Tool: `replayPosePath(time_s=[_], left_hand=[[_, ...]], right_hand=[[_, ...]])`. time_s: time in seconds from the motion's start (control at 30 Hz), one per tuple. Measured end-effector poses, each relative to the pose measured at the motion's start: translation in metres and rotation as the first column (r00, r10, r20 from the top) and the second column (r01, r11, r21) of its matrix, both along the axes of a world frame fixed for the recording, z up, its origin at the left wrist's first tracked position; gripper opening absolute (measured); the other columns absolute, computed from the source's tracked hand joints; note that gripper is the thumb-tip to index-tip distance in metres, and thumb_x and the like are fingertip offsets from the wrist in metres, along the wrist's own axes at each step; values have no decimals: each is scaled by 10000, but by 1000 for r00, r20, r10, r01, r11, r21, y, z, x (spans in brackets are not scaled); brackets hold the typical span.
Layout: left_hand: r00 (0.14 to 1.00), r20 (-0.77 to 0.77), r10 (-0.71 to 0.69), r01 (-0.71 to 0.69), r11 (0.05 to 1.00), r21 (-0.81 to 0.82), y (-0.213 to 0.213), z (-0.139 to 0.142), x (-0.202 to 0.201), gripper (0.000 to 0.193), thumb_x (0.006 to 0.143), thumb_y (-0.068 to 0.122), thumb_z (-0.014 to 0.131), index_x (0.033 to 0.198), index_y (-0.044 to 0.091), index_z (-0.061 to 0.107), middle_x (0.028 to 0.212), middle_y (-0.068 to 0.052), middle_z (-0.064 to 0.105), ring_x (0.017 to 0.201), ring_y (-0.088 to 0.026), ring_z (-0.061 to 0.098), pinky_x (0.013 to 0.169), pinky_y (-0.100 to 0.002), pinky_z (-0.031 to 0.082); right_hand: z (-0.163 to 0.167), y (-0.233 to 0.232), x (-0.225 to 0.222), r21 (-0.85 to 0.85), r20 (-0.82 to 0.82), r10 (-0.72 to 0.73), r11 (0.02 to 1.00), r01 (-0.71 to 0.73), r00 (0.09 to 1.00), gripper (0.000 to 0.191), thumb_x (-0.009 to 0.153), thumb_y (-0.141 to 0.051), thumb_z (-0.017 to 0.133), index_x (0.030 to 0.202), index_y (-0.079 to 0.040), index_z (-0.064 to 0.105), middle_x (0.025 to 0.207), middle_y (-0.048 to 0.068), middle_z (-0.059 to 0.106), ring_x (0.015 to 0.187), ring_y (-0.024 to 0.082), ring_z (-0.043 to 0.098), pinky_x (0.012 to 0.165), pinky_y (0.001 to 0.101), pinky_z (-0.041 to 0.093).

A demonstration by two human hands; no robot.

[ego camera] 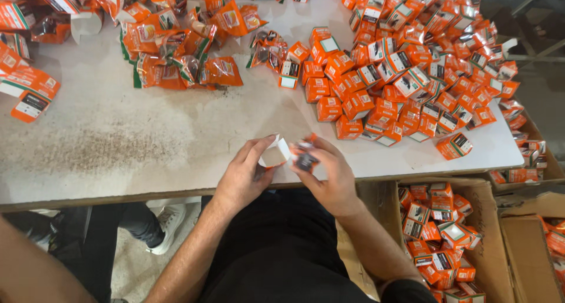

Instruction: The person picks up small orange product boxes from a large pile on the table, opens and folds each box, and places the finished boxes into cardboard cartons below the table. They repeatedly gather boxes from the pile and pack them one at a time by hand.

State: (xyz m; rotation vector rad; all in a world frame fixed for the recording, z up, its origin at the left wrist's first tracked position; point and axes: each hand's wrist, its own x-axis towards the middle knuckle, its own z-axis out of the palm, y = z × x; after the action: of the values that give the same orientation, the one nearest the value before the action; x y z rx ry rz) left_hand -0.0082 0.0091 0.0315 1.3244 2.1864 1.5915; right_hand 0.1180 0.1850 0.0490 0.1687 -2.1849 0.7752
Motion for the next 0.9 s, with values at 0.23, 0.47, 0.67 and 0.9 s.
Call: replayPosePath(time_s=[0.23, 0.47, 0.67, 0.9], left_hand=[[964, -242, 107, -96, 994, 59, 0, -7, 3, 779, 743, 20, 809, 1423, 40, 432, 1387, -206, 568, 1139, -398, 658, 898, -411, 590], [957, -255, 138, -131, 990, 41, -1, -5, 6, 745, 730, 26, 803, 1403, 50, 485, 1386, -203, 577, 1147, -394, 660, 907, -415, 586], [966, -225, 128, -131, 991, 5, 0, 3, 4, 557, 720, 49, 801, 1245, 57, 614, 1301, -164, 606, 1101, -353, 673, 878, -389, 593], [966, -230, 114, -117, 993, 0, 0, 4, 5, 525, 728, 54, 783, 1227, 45, 619, 1264, -150, 617, 1085, -343, 669, 878, -394, 587]], right_hand=[[46, -13, -22, 439, 268, -67, 897, -60, 961, 437, 879, -213, 805, 1237, -26, 639, 1258, 127, 585, 1111, 350, 604, 943, 463, 495], [49, -4, -10, 483, 405, -53, 860, -164, 913, 530, 823, 4, 694, 1347, -48, 640, 1330, 153, 543, 1186, 347, 573, 990, 433, 502], [29, 8, -31, 104, 313, 131, 980, -171, 941, 280, 946, -72, 744, 1215, -52, 669, 1164, 85, 693, 1118, 278, 603, 958, 408, 512], [15, -7, -39, 422, 115, -110, 905, 51, 987, 123, 899, -148, 754, 1020, -131, 740, 1194, 12, 654, 1115, 298, 505, 984, 455, 404]])
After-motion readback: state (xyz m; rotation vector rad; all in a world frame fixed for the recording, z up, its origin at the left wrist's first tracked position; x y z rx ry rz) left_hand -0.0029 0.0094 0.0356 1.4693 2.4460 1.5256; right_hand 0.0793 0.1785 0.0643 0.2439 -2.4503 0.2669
